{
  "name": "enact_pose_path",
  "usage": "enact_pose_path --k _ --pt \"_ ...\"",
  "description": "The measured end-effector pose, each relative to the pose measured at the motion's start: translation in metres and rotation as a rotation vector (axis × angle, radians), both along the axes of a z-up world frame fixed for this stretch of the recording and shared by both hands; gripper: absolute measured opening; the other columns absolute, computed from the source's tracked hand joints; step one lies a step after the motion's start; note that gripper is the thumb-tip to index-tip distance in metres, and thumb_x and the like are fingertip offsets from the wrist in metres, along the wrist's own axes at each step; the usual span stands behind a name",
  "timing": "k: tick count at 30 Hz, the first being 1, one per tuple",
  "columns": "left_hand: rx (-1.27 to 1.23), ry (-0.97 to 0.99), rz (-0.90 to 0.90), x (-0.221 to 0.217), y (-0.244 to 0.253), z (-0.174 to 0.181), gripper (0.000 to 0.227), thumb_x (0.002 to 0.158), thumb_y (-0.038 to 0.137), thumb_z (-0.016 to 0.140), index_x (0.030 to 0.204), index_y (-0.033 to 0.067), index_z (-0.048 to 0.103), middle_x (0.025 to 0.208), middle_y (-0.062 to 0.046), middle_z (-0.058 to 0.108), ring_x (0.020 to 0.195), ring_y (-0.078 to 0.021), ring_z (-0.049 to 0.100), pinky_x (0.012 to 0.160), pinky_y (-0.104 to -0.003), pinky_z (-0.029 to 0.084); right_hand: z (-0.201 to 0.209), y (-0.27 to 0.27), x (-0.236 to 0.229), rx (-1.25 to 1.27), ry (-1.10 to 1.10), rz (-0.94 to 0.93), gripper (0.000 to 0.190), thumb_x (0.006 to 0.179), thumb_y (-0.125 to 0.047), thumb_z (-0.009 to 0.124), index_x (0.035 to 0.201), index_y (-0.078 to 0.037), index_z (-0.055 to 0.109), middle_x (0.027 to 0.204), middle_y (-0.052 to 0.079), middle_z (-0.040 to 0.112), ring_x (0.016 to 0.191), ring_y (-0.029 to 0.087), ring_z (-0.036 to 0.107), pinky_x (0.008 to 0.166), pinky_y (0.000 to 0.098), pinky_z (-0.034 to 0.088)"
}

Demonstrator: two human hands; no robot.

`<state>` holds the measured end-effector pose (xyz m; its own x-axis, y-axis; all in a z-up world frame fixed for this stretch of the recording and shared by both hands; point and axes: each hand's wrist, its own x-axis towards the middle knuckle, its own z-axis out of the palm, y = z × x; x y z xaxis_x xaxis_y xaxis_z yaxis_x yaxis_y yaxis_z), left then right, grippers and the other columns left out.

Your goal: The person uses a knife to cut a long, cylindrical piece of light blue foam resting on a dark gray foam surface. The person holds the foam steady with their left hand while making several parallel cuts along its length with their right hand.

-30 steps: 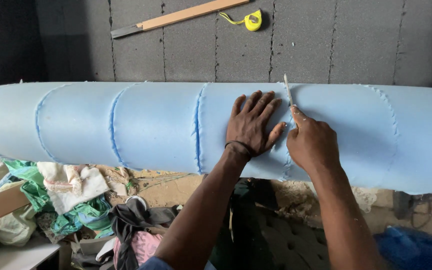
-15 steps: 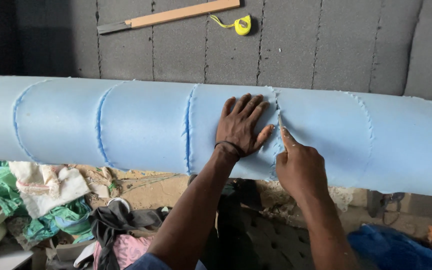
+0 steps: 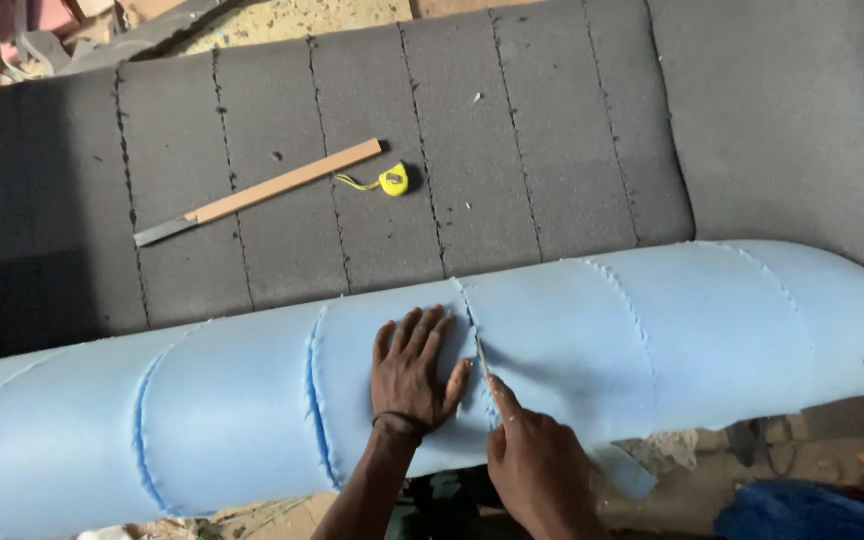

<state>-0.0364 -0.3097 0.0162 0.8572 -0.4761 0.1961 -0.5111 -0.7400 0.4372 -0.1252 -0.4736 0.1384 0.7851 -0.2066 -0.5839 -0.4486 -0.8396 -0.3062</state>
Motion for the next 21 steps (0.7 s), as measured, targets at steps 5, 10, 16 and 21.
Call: enact_pose_path --k 5,10,16,21 --pt "-0.008 0.021 -0.016 0.001 0.002 0.003 0.068 0.108 0.058 0.058 0.158 0.0132 0.068 0.17 -0.012 0.065 0.155 -0.0388 0.058 0.128 -0.061 0.036 0.001 0.01 0.006 -0.116 0.364 -0.095 0.076 0.107 -0.043 0.053 0.175 -0.068 0.032 0.123 0.004 0.086 0.111 0.045 0.081 0.098 0.0621 0.06" --pt "-0.004 0.067 -0.014 -0.001 0.001 -0.002 0.069 0.109 0.057 0.056 0.162 0.0134 0.066 0.171 -0.012 0.063 0.158 -0.0396 0.055 0.13 -0.061 0.031 -0.036 0.004 0.004 -0.142 0.39 -0.036 0.085 0.104 -0.042 0.052 0.177 -0.071 0.021 0.118 -0.002 0.087 0.102 0.039 0.082 0.092 0.0545 0.062" --pt "-0.014 0.101 -0.008 -0.001 0.002 -0.009 0.07 0.109 0.06 0.053 0.16 0.0145 0.067 0.17 -0.011 0.065 0.158 -0.0398 0.054 0.129 -0.063 0.03 -0.067 0.002 0.009 -0.199 0.29 -0.014 0.079 0.105 -0.043 0.055 0.175 -0.069 0.031 0.124 -0.008 0.086 0.1 0.036 0.083 0.088 0.0519 0.064" --pt "-0.022 0.1 -0.01 -0.001 0.002 -0.011 0.071 0.109 0.061 0.051 0.16 0.0136 0.067 0.171 -0.011 0.064 0.158 -0.0399 0.055 0.13 -0.062 0.03 -0.035 -0.002 0.012 -0.107 0.521 0.039 0.082 0.109 -0.042 0.048 0.183 -0.06 0.017 0.121 -0.002 0.088 0.104 0.032 0.083 0.091 0.0472 0.062"
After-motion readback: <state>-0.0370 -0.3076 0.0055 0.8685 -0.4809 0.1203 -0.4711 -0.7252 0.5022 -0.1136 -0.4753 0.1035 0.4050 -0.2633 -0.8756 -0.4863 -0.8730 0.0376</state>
